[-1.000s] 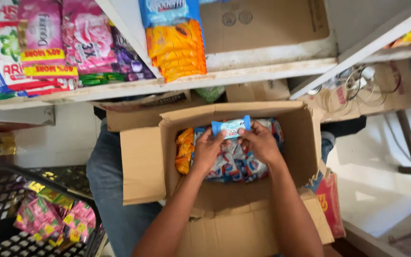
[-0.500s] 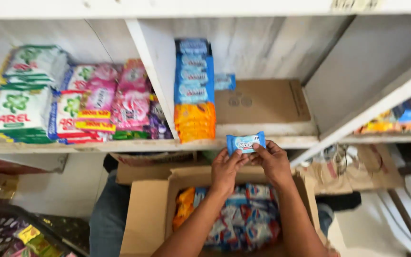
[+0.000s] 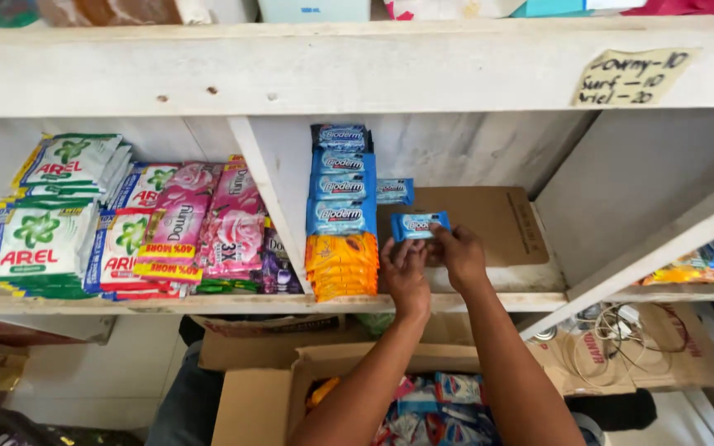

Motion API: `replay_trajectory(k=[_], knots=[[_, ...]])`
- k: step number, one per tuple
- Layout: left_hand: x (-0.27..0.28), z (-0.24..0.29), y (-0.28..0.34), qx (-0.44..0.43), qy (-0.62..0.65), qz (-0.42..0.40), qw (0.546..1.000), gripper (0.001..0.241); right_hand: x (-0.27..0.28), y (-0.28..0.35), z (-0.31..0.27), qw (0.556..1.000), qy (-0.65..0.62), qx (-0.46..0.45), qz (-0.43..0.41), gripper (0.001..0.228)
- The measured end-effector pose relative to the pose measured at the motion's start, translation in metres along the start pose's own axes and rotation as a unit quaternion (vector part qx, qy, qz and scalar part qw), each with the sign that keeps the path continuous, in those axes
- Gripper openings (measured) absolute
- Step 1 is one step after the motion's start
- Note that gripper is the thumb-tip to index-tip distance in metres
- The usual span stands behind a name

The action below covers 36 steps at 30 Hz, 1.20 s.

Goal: Stocking bars of soap onto a retail shelf from a cardboard box.

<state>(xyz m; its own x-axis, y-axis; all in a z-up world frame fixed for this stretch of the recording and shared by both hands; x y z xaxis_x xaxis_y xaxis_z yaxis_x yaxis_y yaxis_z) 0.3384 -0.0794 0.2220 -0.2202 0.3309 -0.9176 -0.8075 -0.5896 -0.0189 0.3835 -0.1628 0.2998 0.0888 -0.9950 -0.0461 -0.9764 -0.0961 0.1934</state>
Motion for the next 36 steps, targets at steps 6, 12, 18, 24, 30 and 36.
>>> replay_trajectory(k=[6, 12, 18, 24, 30, 36], knots=[[-0.029, 0.003, -0.028, -0.050, -0.132, -0.021, 0.990, 0.073, -0.023, -0.047, -0.003, 1.000, -0.003, 0.029, -0.002, 0.022], [-0.021, -0.022, -0.073, -0.071, -0.135, -0.025, 0.988, 0.060, -0.041, -0.091, -0.001, 0.998, 0.046, 0.039, 0.034, 0.028], [-0.012, -0.031, -0.101, -0.058, -0.155, -0.013, 0.986, 0.059, -0.057, -0.113, 0.001, 0.960, 0.162, 0.217, 0.072, 0.035], [-0.031, -0.019, -0.091, -0.005, -0.173, -0.035, 0.984, 0.065, -0.051, -0.118, 0.016, 0.948, 0.202, 0.241, 0.043, 0.040], [-0.020, -0.028, -0.095, -0.012, -0.185, -0.019, 0.982, 0.066, -0.052, -0.128, 0.023, 0.935, 0.153, 0.319, 0.034, 0.043], [-0.027, -0.021, -0.093, -0.021, -0.170, -0.020, 0.985, 0.067, -0.059, -0.100, -0.004, 0.916, 0.297, 0.259, 0.073, 0.040]])
Point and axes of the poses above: each hand's wrist, its own y-axis away from the middle knuckle, its own x-axis out of the back of the hand, z = x × y, the point moved 2 cm from there along -y, towards the middle knuckle, and after that the axes turned 10 degrees about y, right-handed, at the moved point
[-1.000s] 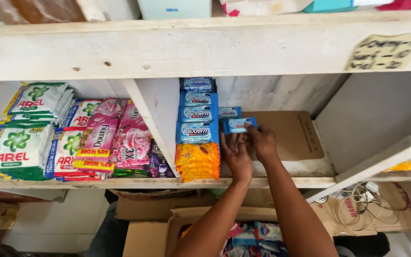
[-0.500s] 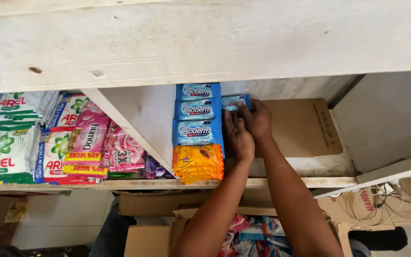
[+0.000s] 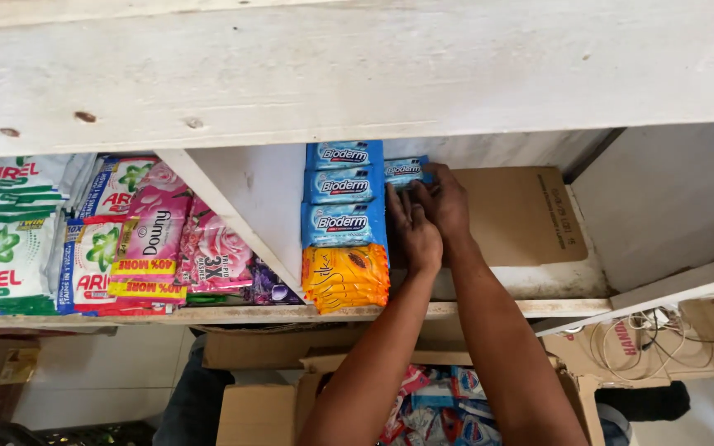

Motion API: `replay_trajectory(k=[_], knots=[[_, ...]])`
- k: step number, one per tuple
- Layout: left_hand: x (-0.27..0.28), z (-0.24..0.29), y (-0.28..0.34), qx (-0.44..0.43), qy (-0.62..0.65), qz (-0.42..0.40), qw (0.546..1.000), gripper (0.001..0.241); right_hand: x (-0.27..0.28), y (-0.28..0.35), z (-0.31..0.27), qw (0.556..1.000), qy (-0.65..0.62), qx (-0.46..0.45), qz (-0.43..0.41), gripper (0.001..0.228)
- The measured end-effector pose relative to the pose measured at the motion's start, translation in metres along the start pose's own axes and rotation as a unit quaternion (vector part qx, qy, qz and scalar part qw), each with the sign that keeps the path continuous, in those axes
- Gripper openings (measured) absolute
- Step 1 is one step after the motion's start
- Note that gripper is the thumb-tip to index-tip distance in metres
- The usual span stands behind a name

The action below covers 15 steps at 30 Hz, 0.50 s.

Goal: Stocking bars of soap onto a retail shelf from a cardboard box.

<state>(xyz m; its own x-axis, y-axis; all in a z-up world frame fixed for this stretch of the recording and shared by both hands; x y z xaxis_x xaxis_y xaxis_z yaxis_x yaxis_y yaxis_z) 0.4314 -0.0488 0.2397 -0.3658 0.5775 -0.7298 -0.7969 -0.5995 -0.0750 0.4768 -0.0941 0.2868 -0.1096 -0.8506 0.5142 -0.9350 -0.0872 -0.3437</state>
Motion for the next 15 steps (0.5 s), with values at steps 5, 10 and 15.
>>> replay_trajectory(k=[5, 10, 15], knots=[[0.004, -0.005, -0.002, -0.021, -0.016, 0.007, 1.000, 0.063, -0.002, -0.002, 0.003, 1.000, 0.018, -0.010, 0.005, 0.028], [0.001, 0.000, -0.003, -0.013, -0.002, 0.002, 1.000, 0.063, -0.002, -0.004, 0.007, 0.999, 0.030, -0.027, -0.011, 0.026], [0.002, 0.002, -0.007, -0.028, -0.119, 0.028, 0.992, 0.060, -0.003, -0.002, 0.011, 1.000, 0.024, 0.020, 0.001, 0.027]])
Point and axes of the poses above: each hand's wrist, its own y-axis away from the middle knuckle, its own x-axis out of the back of the hand, z = x × y, the point moved 2 cm from there along -y, towards the middle knuckle, and after that the axes turned 10 degrees about y, right-handed, at the moved point
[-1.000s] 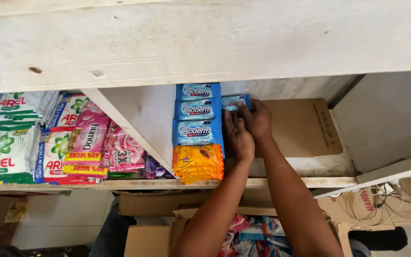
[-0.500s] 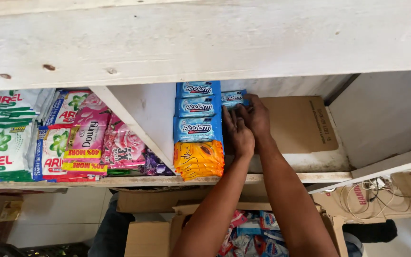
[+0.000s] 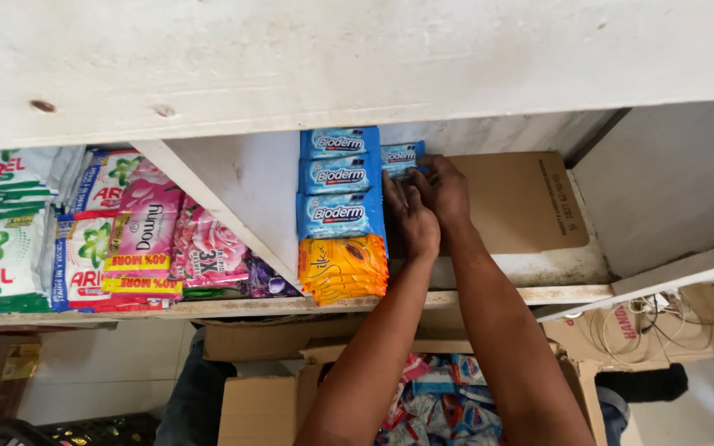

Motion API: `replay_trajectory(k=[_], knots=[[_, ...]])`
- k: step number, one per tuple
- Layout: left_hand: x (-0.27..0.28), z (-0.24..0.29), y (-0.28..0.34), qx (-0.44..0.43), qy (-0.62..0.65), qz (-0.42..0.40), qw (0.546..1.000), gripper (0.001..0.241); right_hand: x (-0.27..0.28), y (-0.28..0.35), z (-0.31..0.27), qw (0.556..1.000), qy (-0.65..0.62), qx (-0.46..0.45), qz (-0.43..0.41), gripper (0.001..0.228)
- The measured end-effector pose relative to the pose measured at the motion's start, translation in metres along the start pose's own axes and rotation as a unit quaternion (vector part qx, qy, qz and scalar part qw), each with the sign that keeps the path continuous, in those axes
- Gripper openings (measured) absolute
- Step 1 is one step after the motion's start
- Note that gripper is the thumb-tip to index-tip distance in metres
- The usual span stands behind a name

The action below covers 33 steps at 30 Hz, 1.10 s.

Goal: Stocking bars of soap onto a retail shelf from a cardboard box.

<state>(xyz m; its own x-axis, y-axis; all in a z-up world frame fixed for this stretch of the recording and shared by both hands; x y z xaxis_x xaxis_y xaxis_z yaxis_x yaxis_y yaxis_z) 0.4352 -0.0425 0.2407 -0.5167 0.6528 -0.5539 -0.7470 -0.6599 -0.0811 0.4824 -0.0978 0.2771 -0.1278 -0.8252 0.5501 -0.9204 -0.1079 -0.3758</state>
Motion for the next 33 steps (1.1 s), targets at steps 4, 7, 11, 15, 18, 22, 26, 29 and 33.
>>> replay_trajectory(k=[4, 7, 11, 15, 18, 22, 26, 29, 33], knots=[[-0.006, 0.007, 0.003, 0.008, 0.053, -0.001, 0.999, 0.062, 0.001, 0.001, -0.001, 1.000, -0.018, 0.012, 0.000, 0.026], [-0.007, 0.009, 0.006, 0.010, 0.074, -0.004, 0.997, 0.064, -0.001, 0.000, 0.004, 1.000, -0.010, 0.017, 0.008, 0.030], [-0.006, 0.000, 0.004, -0.036, 0.069, -0.035, 0.996, 0.063, -0.002, -0.001, 0.010, 0.991, 0.057, 0.115, 0.040, 0.027], [-0.007, 0.009, 0.005, -0.020, 0.007, -0.029, 0.999, 0.063, 0.000, 0.001, 0.003, 0.998, 0.027, 0.056, 0.022, 0.027], [-0.009, 0.023, 0.008, -0.006, -0.035, -0.030, 0.999, 0.063, 0.000, 0.001, 0.002, 0.999, 0.027, 0.041, 0.023, 0.026], [-0.011, 0.028, 0.010, -0.009, -0.074, -0.029, 0.997, 0.063, -0.001, 0.002, 0.006, 0.998, 0.039, 0.051, 0.016, 0.026], [-0.008, 0.016, 0.007, -0.023, -0.092, -0.036, 0.995, 0.063, -0.002, 0.001, 0.009, 0.998, 0.039, 0.035, 0.024, 0.026], [-0.008, 0.017, 0.008, -0.018, -0.082, -0.037, 0.996, 0.063, -0.001, 0.002, 0.010, 0.998, 0.045, 0.026, 0.018, 0.026], [-0.010, 0.019, 0.009, -0.020, -0.071, -0.033, 0.997, 0.063, 0.002, 0.002, 0.002, 0.994, 0.070, 0.063, 0.054, 0.036]])
Point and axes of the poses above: each hand's wrist, its own y-axis away from the middle knuckle, its own x-axis out of the back of the hand, z = x × y, the point moved 2 cm from there along -y, towards the middle knuckle, and after that the axes turned 10 degrees about y, right-handed, at the moved point
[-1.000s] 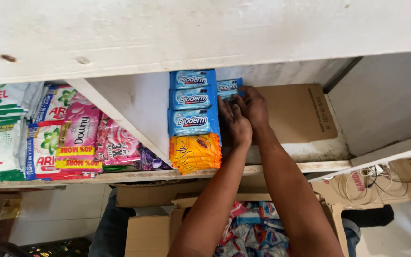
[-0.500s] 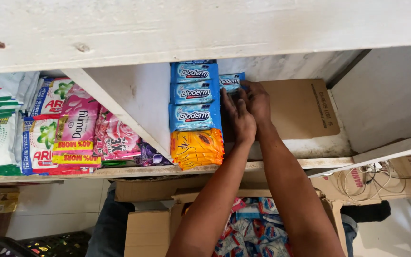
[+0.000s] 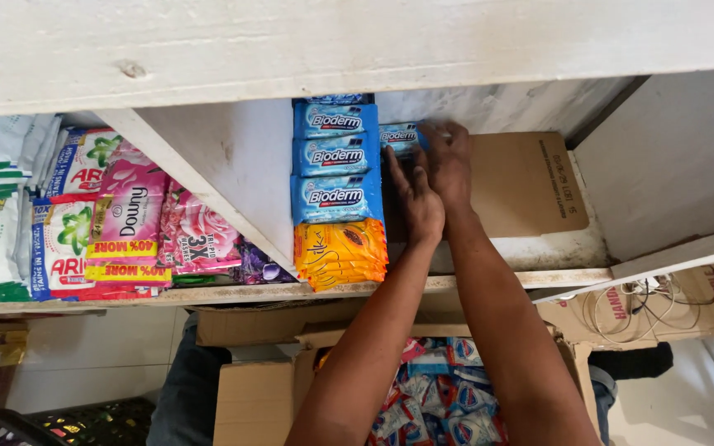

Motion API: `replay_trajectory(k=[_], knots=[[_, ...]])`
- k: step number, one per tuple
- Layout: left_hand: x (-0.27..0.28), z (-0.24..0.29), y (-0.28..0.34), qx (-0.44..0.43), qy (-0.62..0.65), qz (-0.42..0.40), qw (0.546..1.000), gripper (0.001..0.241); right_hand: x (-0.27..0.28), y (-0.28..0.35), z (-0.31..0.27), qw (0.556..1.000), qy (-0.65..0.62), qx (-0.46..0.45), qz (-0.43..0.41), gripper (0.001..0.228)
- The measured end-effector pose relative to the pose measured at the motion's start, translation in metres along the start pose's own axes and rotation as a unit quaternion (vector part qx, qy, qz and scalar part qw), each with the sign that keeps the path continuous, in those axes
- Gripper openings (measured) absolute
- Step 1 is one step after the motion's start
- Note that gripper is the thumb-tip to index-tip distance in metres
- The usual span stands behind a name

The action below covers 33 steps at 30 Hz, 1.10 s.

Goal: Stocking bars of soap onto a retail shelf from a cardboard box.

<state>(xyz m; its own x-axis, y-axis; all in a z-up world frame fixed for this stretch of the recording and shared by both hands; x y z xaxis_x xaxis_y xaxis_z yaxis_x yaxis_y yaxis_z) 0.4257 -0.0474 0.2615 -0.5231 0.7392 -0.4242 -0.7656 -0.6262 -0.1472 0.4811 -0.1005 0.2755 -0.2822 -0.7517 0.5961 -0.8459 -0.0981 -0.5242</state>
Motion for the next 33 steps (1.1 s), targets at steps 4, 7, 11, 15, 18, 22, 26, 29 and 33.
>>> replay_trajectory(k=[4, 7, 11, 15, 18, 22, 26, 29, 33], knots=[[0.001, -0.011, -0.003, -0.007, -0.003, -0.007, 1.000, 0.061, 0.001, -0.001, -0.009, 0.981, 0.125, 0.148, 0.006, 0.047], [0.002, -0.019, -0.003, -0.009, 0.011, -0.004, 1.000, 0.060, 0.006, 0.002, -0.023, 0.984, 0.115, 0.128, -0.053, 0.044], [0.002, -0.016, -0.002, -0.003, -0.006, 0.001, 1.000, 0.060, 0.005, -0.003, -0.025, 0.982, 0.132, 0.121, -0.056, 0.047], [-0.004, -0.003, 0.012, -0.031, -0.041, 0.008, 0.999, 0.058, 0.003, 0.001, 0.000, 0.977, 0.179, 0.117, -0.022, 0.068], [-0.007, 0.048, 0.060, -0.048, -0.057, -0.061, 0.995, 0.054, 0.048, 0.022, -0.019, 0.990, 0.097, 0.066, 0.078, 0.057], [0.019, 0.118, 0.145, -0.010, -0.054, -0.148, 0.987, 0.051, 0.123, 0.094, -0.076, 0.993, -0.063, 0.014, 0.097, 0.046], [0.072, 0.154, 0.221, -0.037, 0.031, -0.209, 0.977, 0.040, 0.147, 0.204, -0.106, 0.974, -0.115, -0.062, 0.187, 0.023], [0.141, 0.114, 0.251, 0.036, 0.020, -0.160, 0.986, 0.035, 0.117, 0.283, -0.101, 0.966, -0.171, -0.141, 0.134, 0.021], [0.259, 0.031, 0.267, 0.119, -0.066, -0.044, 0.990, 0.029, 0.049, 0.377, -0.063, 0.924, -0.242, -0.296, -0.015, 0.019]])
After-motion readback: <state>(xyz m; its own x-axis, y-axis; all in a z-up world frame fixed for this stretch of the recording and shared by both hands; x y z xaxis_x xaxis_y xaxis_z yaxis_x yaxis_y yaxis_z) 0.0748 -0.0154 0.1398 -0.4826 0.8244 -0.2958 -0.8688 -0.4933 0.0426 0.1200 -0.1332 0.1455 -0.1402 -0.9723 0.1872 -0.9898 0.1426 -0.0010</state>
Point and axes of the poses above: each hand's wrist, its own y-axis away from the middle knuckle, its own x-axis out of the back of the hand, z = x × y, the point moved 2 cm from there along -y, towards the middle knuckle, and after that the axes turned 10 degrees about y, right-handed, at the moved point
